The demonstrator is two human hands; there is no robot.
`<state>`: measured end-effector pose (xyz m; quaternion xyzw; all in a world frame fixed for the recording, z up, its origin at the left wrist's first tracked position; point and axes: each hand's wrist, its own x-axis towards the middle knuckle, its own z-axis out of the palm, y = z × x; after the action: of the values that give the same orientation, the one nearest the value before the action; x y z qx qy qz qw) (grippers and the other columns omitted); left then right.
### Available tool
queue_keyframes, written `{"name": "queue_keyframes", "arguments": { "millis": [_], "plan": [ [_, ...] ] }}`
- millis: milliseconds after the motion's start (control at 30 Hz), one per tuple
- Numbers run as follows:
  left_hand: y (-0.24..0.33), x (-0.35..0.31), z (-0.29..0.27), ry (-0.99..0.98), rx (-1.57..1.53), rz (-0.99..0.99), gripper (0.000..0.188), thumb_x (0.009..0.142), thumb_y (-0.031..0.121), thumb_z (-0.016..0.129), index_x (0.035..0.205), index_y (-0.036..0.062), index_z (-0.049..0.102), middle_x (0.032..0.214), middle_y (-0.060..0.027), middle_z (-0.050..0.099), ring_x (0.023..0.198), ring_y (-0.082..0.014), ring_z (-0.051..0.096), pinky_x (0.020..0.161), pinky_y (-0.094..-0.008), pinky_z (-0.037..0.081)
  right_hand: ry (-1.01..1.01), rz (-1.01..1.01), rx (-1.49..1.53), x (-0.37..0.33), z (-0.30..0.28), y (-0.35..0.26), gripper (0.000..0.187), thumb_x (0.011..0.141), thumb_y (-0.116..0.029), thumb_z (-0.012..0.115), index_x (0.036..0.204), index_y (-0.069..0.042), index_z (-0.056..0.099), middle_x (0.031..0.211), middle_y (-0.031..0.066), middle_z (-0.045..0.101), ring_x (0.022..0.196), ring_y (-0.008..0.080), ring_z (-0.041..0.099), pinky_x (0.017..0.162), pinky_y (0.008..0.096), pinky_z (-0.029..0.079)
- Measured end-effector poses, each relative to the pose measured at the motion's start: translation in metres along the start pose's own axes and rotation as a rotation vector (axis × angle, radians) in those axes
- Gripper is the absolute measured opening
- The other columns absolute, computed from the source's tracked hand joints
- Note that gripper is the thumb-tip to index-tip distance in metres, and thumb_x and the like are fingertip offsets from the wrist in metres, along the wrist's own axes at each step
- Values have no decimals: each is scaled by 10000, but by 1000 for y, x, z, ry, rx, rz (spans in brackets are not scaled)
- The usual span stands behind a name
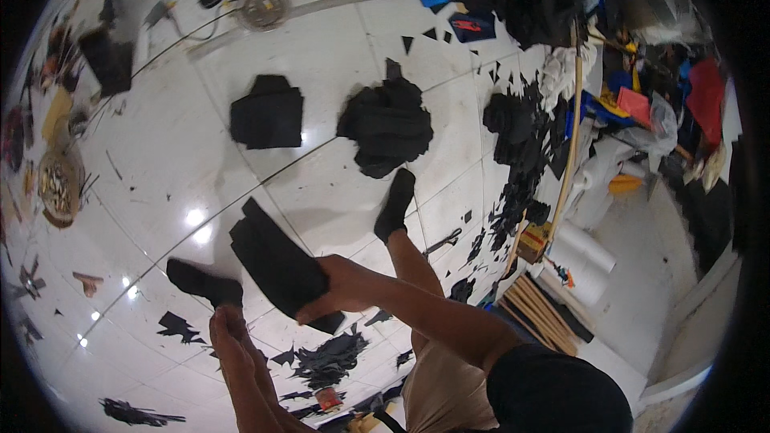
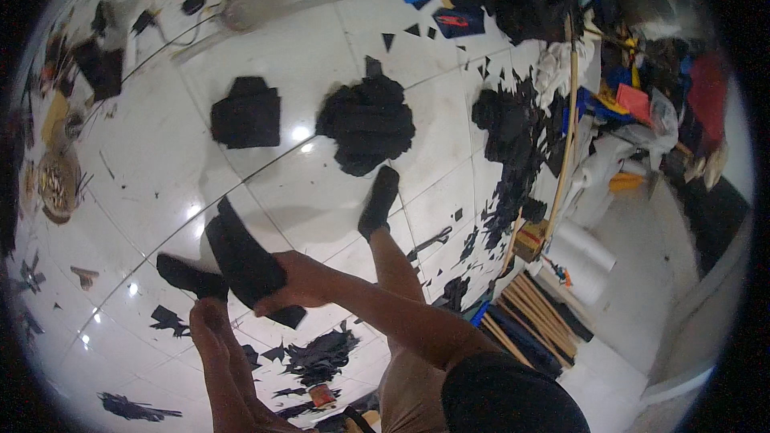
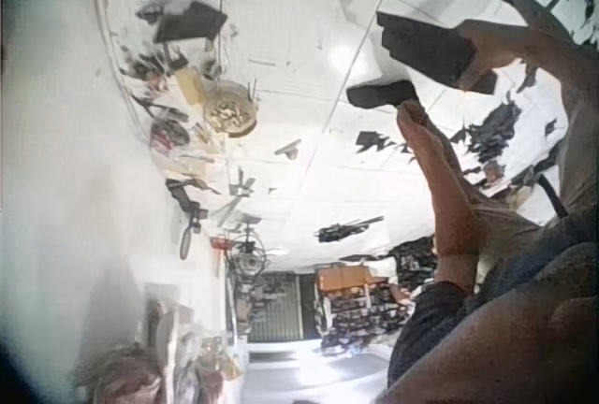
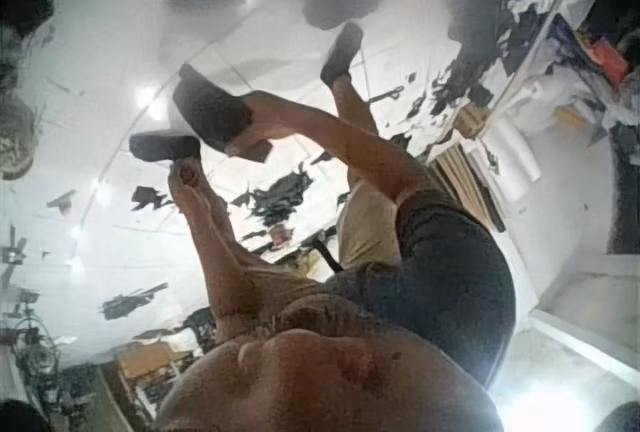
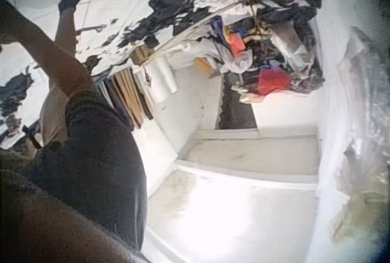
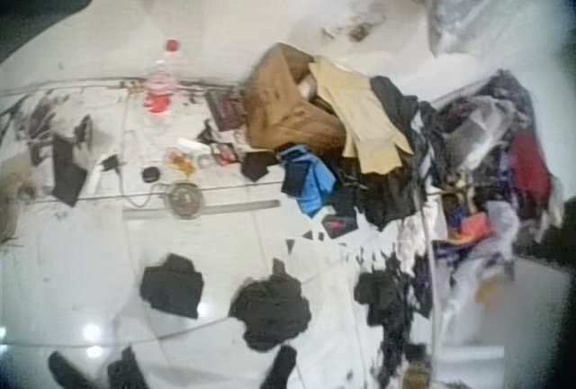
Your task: The person gathers and stacks black fabric pieces from the floor by hand.
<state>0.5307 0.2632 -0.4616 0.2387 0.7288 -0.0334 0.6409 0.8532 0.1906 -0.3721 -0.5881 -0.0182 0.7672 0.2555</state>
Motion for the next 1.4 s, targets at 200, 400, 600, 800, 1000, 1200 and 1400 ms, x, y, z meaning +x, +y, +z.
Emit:
{"name": "queue_keyframes", "arguments": {
  "millis": [200, 400, 600, 800, 1000, 1200, 1400],
  "plan": [
    [10, -77, 114, -43, 592, -100, 234, 893, 245, 511, 985, 31, 516, 886, -95, 591, 792, -187, 589, 737, -316, 461, 342, -98, 230, -108, -79, 65, 583, 636, -305, 875, 1053, 10, 617, 926, 90, 678, 849, 167, 627, 812, 301, 494],
    [-103, -66, 96, -190, 680, 71, 270, 905, 245, 596, 1073, 35, 574, 868, -56, 607, 702, -133, 597, 592, -269, 458, 490, -518, 537, -109, -159, 102, 489, 656, -196, 873, 1043, -12, 638, 951, 66, 682, 868, 140, 625, 817, 291, 505],
    [-121, -98, 124, -195, 763, 36, 278, 859, 194, 664, 1062, 21, 585, 815, -67, 610, 692, -133, 588, 615, -267, 469, 442, -646, 648, -130, -211, 84, 425, 656, -106, 863, 1008, -26, 637, 912, 26, 667, 838, 117, 605, 786, 282, 497],
    [-105, -92, 135, -244, 920, 102, 295, 853, 183, 663, 1078, 16, 571, 842, -67, 605, 712, -145, 574, 618, -279, 463, 576, -599, 477, -83, -236, 147, 518, 647, -151, 871, 1076, -22, 610, 960, 50, 663, 877, 127, 599, 807, 298, 492],
    [-89, -65, 144, -262, 1141, 247, 319, 847, 191, 674, 1076, -4, 569, 796, -67, 622, 693, -156, 584, 644, -282, 474, 876, -555, 273, 48, -298, 245, 648, 605, -251, 884, 1107, 30, 584, 1006, 103, 654, 934, 194, 606, 858, 321, 488],
    [-41, -56, 142, -165, 1403, 253, 328, 821, 173, 681, 1083, -2, 590, 891, -118, 604, 733, -181, 594, 649, -286, 478, 792, -323, 276, 62, -292, 233, 768, 541, -466, 855, 1057, 51, 615, 1023, 221, 654, 995, 341, 627, 868, 389, 483],
    [-66, -65, 188, -210, 1349, 351, 320, 823, 180, 674, 1070, -5, 589, 948, -133, 580, 736, -214, 605, 646, -284, 477, 778, -328, 290, 51, -299, 251, 977, 548, -474, 852, 1248, 81, 456, 1222, 264, 537, 1171, 372, 511, 981, 395, 421]
  ]
}}
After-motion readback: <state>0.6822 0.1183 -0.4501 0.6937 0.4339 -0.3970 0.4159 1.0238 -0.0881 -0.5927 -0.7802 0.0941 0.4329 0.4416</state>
